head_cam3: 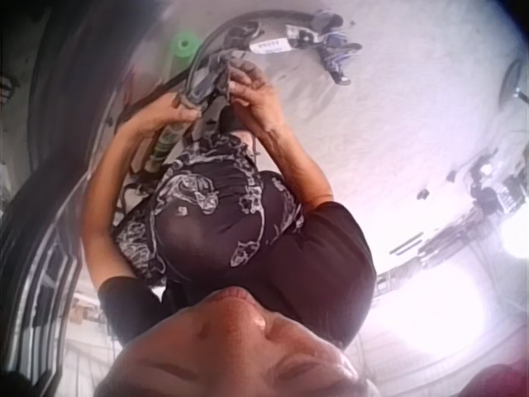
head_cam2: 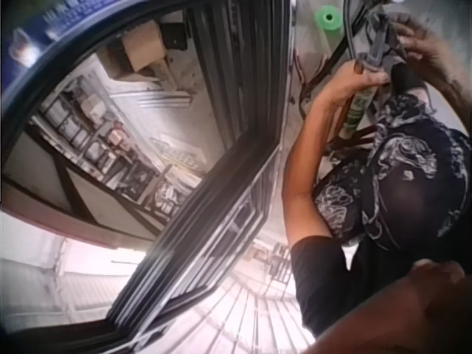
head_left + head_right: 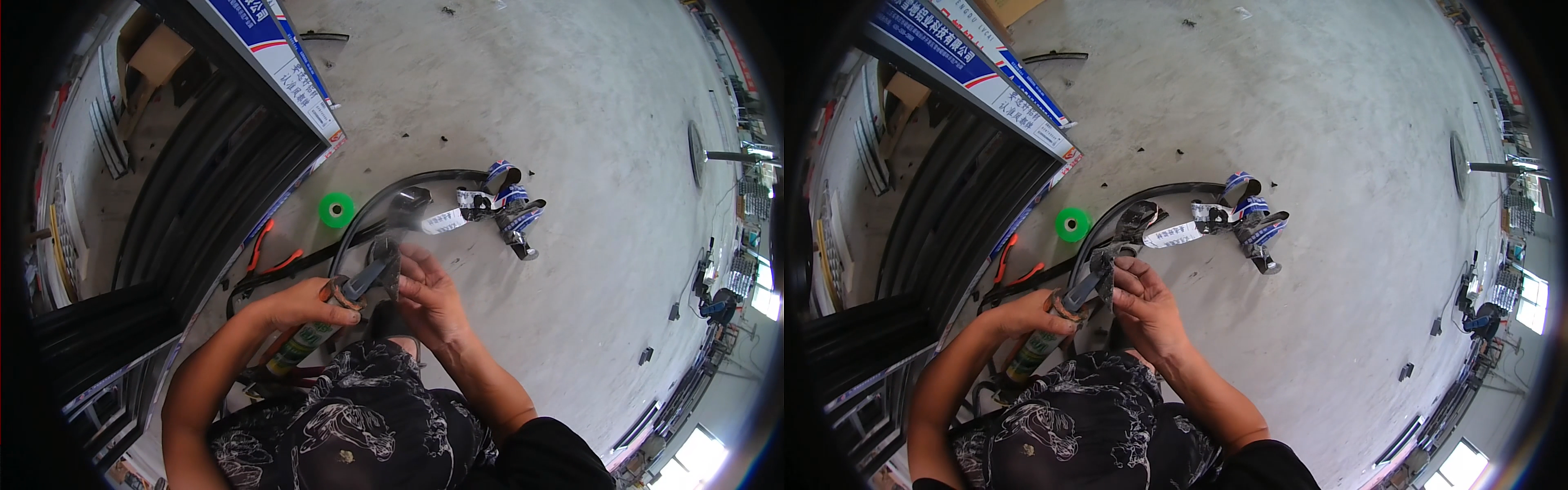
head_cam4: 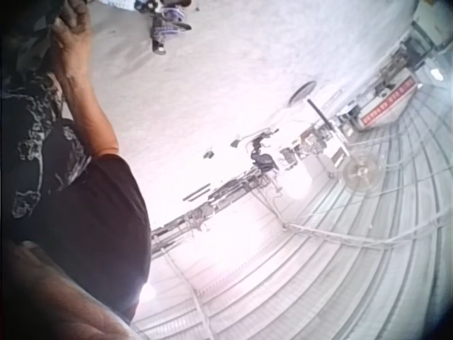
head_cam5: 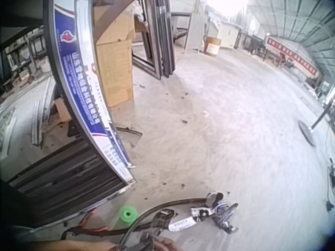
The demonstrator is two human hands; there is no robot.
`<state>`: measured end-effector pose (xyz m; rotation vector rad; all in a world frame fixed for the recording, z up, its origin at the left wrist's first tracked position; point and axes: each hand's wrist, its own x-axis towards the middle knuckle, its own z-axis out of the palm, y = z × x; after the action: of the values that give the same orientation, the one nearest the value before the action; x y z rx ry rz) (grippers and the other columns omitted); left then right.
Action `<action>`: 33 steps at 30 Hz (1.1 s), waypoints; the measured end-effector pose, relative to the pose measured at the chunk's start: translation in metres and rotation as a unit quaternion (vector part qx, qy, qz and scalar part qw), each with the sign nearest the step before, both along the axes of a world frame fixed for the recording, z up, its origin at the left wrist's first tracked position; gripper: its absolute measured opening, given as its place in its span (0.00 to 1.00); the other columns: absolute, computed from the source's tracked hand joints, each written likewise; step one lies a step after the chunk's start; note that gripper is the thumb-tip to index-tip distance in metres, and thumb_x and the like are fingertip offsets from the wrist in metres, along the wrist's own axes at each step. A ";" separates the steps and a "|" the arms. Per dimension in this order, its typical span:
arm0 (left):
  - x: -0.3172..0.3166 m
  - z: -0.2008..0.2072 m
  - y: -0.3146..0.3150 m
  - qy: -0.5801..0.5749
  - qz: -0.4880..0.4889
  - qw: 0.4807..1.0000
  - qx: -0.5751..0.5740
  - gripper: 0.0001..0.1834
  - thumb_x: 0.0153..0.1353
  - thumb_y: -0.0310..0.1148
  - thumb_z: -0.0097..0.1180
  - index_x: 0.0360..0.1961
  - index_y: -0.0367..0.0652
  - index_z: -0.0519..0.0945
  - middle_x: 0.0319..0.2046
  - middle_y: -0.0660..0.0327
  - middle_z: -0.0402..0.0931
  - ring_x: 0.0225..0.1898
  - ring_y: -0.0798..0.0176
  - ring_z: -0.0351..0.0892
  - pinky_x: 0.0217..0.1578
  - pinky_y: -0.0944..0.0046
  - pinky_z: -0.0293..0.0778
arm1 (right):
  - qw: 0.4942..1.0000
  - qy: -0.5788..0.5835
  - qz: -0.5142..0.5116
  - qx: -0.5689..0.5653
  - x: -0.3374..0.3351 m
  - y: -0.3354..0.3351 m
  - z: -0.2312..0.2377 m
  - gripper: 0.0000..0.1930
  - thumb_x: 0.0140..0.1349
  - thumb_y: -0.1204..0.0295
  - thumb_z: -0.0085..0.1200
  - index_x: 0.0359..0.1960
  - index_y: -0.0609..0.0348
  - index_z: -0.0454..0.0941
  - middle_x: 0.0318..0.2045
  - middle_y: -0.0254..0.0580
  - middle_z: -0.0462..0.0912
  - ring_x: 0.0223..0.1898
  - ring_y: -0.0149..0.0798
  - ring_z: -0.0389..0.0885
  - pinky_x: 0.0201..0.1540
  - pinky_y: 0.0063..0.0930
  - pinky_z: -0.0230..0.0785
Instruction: The person cuts a rubber seal with scissors, presses it into the grooves of a metal frame, and applies sealant using a caulking gun before fitting more seals to a standing window assembly.
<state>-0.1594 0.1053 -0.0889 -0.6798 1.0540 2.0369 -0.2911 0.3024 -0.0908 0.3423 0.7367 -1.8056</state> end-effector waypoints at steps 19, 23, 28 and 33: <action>0.027 -0.035 0.014 -0.026 0.066 0.993 0.098 0.28 0.52 0.40 0.69 0.50 0.37 0.73 0.34 0.62 0.76 0.33 0.64 0.79 0.35 0.62 0.76 | 0.996 0.049 -0.047 0.062 0.026 -0.020 -0.033 0.20 0.59 0.85 0.60 0.54 0.63 0.74 0.46 0.40 0.81 0.48 0.33 0.79 0.55 0.27 0.72; 0.030 -0.038 0.014 -0.020 0.072 0.990 0.122 0.30 0.52 0.42 0.69 0.50 0.37 0.72 0.34 0.61 0.76 0.33 0.63 0.80 0.34 0.61 0.77 | 0.994 0.086 -0.041 0.059 0.024 -0.022 -0.033 0.20 0.58 0.85 0.60 0.52 0.63 0.74 0.43 0.39 0.81 0.46 0.32 0.79 0.53 0.27 0.73; 0.032 -0.043 0.018 -0.031 0.068 0.988 0.137 0.31 0.51 0.45 0.69 0.50 0.38 0.71 0.35 0.59 0.77 0.33 0.63 0.80 0.34 0.62 0.77 | 0.989 0.119 -0.042 0.082 0.024 -0.025 -0.031 0.20 0.58 0.84 0.61 0.52 0.62 0.72 0.42 0.37 0.80 0.45 0.31 0.78 0.51 0.25 0.72; 0.035 -0.045 0.023 -0.034 0.099 0.975 0.195 0.32 0.51 0.47 0.69 0.50 0.39 0.72 0.34 0.57 0.78 0.33 0.62 0.80 0.35 0.63 0.77 | 0.983 0.145 -0.063 0.092 0.026 -0.033 -0.026 0.21 0.58 0.85 0.60 0.52 0.59 0.70 0.42 0.35 0.79 0.44 0.29 0.77 0.50 0.23 0.71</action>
<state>-0.1248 0.1279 -0.1335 -0.6617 0.5369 2.2859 -0.2652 0.2697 -0.1165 0.2531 1.1127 -1.9355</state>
